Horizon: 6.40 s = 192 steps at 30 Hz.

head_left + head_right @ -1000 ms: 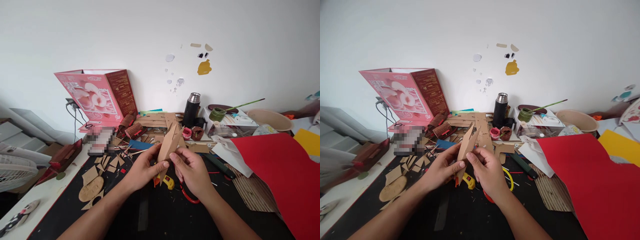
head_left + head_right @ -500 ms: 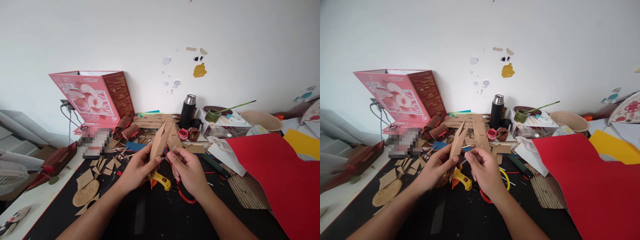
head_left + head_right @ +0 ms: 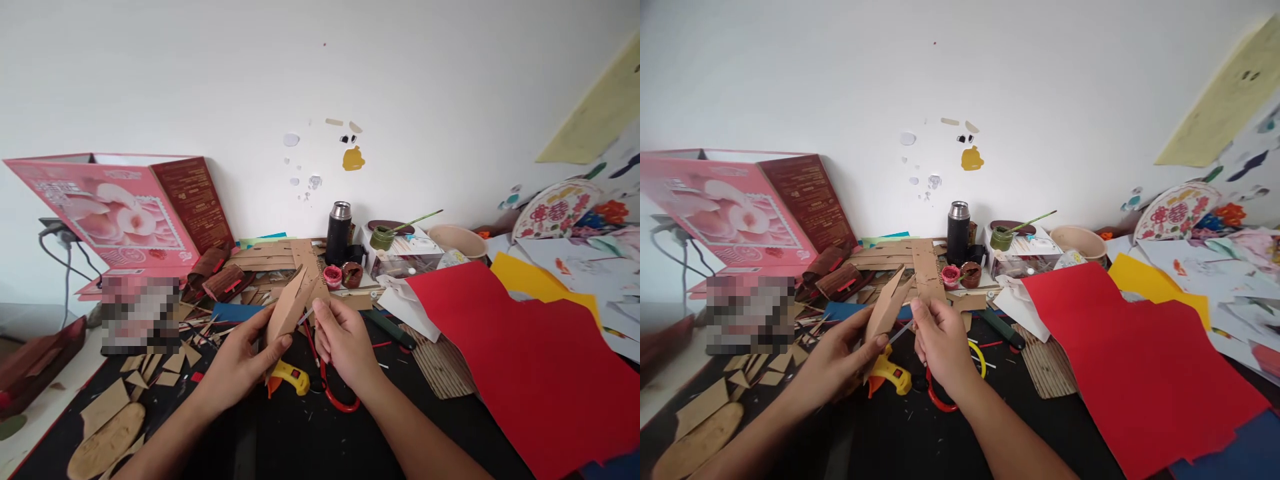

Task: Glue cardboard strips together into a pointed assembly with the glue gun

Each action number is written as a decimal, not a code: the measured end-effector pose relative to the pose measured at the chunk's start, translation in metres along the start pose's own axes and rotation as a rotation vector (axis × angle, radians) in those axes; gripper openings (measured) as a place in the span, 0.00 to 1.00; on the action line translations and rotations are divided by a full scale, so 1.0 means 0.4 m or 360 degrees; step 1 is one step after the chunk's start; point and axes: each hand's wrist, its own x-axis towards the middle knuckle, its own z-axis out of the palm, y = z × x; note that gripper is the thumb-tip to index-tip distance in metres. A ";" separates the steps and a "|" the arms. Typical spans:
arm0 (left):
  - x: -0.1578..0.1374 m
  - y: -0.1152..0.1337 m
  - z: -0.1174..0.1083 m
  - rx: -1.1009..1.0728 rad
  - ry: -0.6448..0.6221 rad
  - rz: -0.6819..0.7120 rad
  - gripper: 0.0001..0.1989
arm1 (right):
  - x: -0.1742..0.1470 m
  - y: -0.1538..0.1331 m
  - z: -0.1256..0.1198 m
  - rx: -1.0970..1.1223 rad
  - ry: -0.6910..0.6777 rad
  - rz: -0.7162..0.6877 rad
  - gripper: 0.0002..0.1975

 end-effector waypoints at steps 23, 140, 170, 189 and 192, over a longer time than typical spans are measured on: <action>0.012 -0.022 -0.011 0.0223 -0.0037 0.0012 0.36 | 0.022 -0.012 -0.028 0.0284 0.0281 -0.0191 0.22; 0.008 0.003 -0.071 0.0115 -0.0697 -0.0209 0.23 | 0.008 0.006 -0.010 -0.0139 0.0257 -0.0132 0.17; 0.010 0.018 -0.072 0.0271 -0.0615 -0.0080 0.18 | 0.013 0.016 -0.021 -0.0270 0.0290 -0.0125 0.18; 0.009 0.026 -0.097 0.0233 -0.0735 -0.0106 0.17 | 0.026 -0.001 -0.032 -0.0073 0.0298 -0.0088 0.21; 0.006 0.012 -0.097 0.0119 -0.0547 -0.0182 0.23 | 0.030 0.001 -0.036 -0.0013 0.0295 -0.0070 0.22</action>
